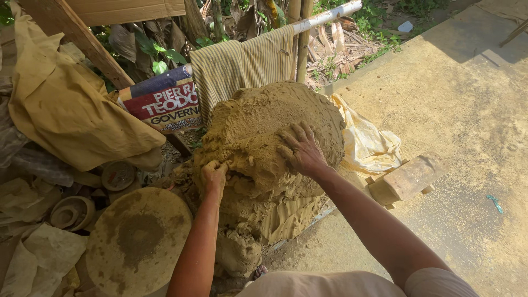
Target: The person prepares a large mass of clay by repeatedly pushing, kneading, and turning it by hand on a low outdoor work surface.
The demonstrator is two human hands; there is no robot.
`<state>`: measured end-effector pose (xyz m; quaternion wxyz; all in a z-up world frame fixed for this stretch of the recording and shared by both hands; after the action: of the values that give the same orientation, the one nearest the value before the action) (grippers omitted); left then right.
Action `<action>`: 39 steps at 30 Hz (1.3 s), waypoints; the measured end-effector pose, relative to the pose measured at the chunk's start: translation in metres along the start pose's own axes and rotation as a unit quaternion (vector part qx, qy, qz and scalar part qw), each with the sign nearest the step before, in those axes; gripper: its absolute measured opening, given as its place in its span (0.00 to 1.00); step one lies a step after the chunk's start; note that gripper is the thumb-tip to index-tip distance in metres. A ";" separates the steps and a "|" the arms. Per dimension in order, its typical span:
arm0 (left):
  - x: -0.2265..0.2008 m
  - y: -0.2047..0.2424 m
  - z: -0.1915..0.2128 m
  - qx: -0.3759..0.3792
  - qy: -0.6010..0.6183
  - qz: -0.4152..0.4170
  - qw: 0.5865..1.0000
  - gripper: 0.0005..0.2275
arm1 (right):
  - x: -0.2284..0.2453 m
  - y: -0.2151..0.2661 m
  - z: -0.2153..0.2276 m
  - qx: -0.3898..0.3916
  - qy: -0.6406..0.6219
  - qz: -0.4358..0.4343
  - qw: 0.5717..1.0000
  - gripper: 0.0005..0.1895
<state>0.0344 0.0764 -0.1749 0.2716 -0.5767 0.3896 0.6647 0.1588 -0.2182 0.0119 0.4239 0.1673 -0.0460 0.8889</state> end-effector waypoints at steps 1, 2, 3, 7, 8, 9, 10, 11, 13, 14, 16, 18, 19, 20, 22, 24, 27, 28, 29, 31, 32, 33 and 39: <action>0.003 -0.004 0.000 -0.001 -0.019 0.013 1.000 0.14 | 0.001 0.000 0.002 -0.009 -0.003 0.004 1.000 0.41; 0.005 -0.006 -0.001 -0.001 -0.038 0.026 0.999 0.14 | 0.001 0.000 0.002 -0.011 -0.005 0.004 1.000 0.41; 0.004 -0.007 -0.002 0.000 -0.040 0.024 0.999 0.14 | 0.001 0.000 0.001 -0.007 -0.002 0.003 1.000 0.41; -0.015 0.023 -0.009 0.023 0.025 0.037 0.999 0.04 | -0.001 -0.002 -0.001 -0.010 0.010 0.013 1.000 0.41; -0.023 0.038 -0.010 0.052 0.064 0.042 0.996 0.04 | -0.002 -0.002 -0.003 -0.009 0.010 0.013 1.000 0.41; -0.031 0.054 -0.003 0.052 0.064 0.043 0.996 0.04 | -0.002 -0.002 -0.004 -0.009 0.008 0.013 1.000 0.40; -0.042 0.071 0.004 0.067 0.087 0.015 0.994 0.10 | -0.003 -0.003 -0.004 -0.009 0.006 0.011 1.000 0.40; -0.050 0.085 0.007 0.082 0.109 -0.013 0.991 0.19 | -0.003 -0.004 -0.003 -0.011 0.005 0.010 1.000 0.40; -0.049 0.107 0.037 0.047 -0.033 -0.027 0.998 0.18 | -0.001 -0.003 -0.004 -0.008 0.013 0.021 1.000 0.39; -0.036 0.114 0.055 0.052 -0.050 0.019 0.997 0.19 | 0.000 -0.003 -0.004 -0.008 0.012 0.020 1.000 0.39; 0.004 0.124 0.088 0.060 -0.140 0.134 0.979 0.12 | 0.000 -0.003 -0.004 -0.001 0.007 0.009 1.000 0.40; 0.050 0.134 0.122 0.097 -0.256 0.238 0.932 0.09 | 0.001 -0.002 -0.002 -0.004 -0.001 0.006 1.000 0.40; 0.072 0.138 0.131 0.130 -0.298 0.272 0.906 0.07 | 0.001 -0.002 -0.002 -0.008 -0.008 0.001 1.000 0.41; 0.093 0.144 0.140 0.167 -0.330 0.301 0.879 0.07 | 0.002 -0.002 -0.001 -0.009 -0.009 0.002 1.000 0.41; 0.124 0.169 0.144 0.319 -0.356 0.346 0.807 0.09 | 0.001 -0.003 -0.005 0.012 0.012 -0.008 1.000 0.40; 0.129 0.198 0.136 0.497 -0.322 0.359 0.721 0.13 | 0.000 -0.003 -0.007 0.010 0.006 -0.009 1.000 0.40; 0.067 0.150 0.143 0.460 -0.198 0.503 0.705 0.11 | 0.001 -0.004 -0.009 0.000 0.009 -0.002 1.000 0.40; 0.017 0.091 0.150 0.389 -0.346 0.339 0.784 0.16 | 0.002 -0.004 -0.010 -0.001 0.017 0.005 1.000 0.39; -0.048 0.034 0.146 0.298 -0.370 0.233 0.849 0.24 | 0.000 -0.006 -0.009 -0.002 0.017 0.005 1.000 0.39; -0.209 -0.028 0.147 0.078 -0.455 -0.105 0.881 0.52 | -0.002 -0.005 -0.010 -0.003 0.011 -0.009 1.000 0.39; -0.242 -0.032 0.135 0.079 -0.454 -0.104 0.882 0.52 | -0.002 -0.004 -0.009 -0.001 0.013 -0.009 1.000 0.39; -0.279 -0.030 0.119 0.089 -0.290 -0.173 0.937 0.55 | -0.001 -0.003 -0.006 -0.006 -0.004 -0.002 1.000 0.40; -0.235 0.057 -0.053 0.221 -0.491 -0.277 0.796 0.69 | -0.013 0.012 0.036 0.062 -0.182 0.074 0.979 0.66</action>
<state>0.0621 0.0218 0.0648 0.7188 -0.1805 0.1635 0.6512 0.1665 -0.2439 0.0422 0.3302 0.3480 -0.0792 0.8738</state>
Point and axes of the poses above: each hand's wrist, its own y-axis away from the middle knuckle, its own z-axis out of the back of the hand, x = y × z, the point moved 8 cm from there along -y, towards the middle knuckle, and after that the axes turned 6 degrees about x, right-handed, at the moved point
